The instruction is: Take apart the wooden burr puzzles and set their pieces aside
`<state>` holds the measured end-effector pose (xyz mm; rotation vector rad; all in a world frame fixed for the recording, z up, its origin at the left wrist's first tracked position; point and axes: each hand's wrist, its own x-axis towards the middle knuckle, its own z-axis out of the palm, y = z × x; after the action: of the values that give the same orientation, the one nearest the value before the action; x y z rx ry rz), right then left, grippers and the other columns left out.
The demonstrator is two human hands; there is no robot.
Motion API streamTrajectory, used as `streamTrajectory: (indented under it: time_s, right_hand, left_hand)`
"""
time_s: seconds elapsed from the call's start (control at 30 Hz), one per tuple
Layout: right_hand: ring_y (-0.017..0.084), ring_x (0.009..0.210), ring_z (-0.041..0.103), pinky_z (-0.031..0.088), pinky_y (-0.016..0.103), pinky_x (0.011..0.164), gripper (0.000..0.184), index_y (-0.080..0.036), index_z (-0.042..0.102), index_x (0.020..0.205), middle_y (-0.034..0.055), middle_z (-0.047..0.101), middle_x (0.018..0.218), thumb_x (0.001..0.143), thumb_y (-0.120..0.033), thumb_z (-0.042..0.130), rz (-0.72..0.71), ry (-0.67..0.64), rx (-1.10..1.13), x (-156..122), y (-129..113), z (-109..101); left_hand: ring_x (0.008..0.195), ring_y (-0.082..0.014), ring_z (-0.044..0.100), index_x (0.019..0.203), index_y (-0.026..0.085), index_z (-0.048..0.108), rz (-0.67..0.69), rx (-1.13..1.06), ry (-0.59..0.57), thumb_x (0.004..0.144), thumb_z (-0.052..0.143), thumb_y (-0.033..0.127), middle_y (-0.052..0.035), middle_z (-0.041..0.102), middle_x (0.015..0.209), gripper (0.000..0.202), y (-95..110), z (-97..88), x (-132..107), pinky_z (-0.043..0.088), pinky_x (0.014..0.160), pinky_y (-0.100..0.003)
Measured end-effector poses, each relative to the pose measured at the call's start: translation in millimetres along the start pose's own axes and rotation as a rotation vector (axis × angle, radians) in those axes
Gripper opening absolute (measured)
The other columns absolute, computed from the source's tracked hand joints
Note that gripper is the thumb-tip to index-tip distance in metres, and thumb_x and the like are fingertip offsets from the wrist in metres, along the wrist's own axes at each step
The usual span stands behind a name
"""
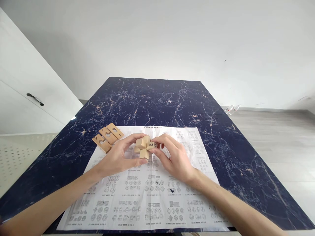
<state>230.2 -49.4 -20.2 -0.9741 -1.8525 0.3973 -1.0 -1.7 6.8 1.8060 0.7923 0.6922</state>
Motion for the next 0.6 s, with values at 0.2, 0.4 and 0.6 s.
streamTrajectory:
  time_s: [0.2, 0.4, 0.6]
  right_hand:
    - [0.02, 0.081, 0.063, 0.056, 0.038, 0.072, 0.007, -0.024, 0.062, 0.118, 0.0053, 0.069, 0.095, 0.112, -0.023, 0.058, -0.051, -0.016, -0.013, -0.6, -0.7, -0.8]
    - [0.019, 0.077, 0.062, 0.055, 0.035, 0.069, 0.003, -0.024, 0.059, 0.111, 0.003, 0.067, 0.089, 0.111, -0.027, 0.06, 0.027, -0.043, -0.022, -2.7, 0.8, -0.1]
    - [0.018, 0.071, 0.064, 0.055, 0.033, 0.063, 0.01, -0.024, 0.058, 0.105, 0.0026, 0.07, 0.085, 0.111, -0.032, 0.057, 0.097, 0.003, -0.045, -1.4, -5.7, 2.1]
  left_hand:
    - [0.121, -0.0309, 0.068, 0.133, 0.027, 0.069, 0.004, 0.026, -0.034, 0.084, 0.09, 0.049, -0.0077, 0.073, 0.133, 0.057, -0.6, -4.0, 0.7, 0.054, 0.105, -0.048]
    - [0.115, -0.0293, 0.071, 0.133, 0.026, 0.068, -0.001, 0.038, -0.032, 0.088, 0.086, 0.052, -0.0074, 0.075, 0.128, 0.055, 0.4, -1.0, 0.4, 0.057, 0.099, -0.044]
    - [0.125, -0.0338, 0.068, 0.139, 0.026, 0.064, 0.004, 0.101, 0.072, 0.082, 0.091, 0.053, -0.0094, 0.074, 0.134, 0.068, -0.5, 3.8, -1.1, 0.054, 0.108, -0.05]
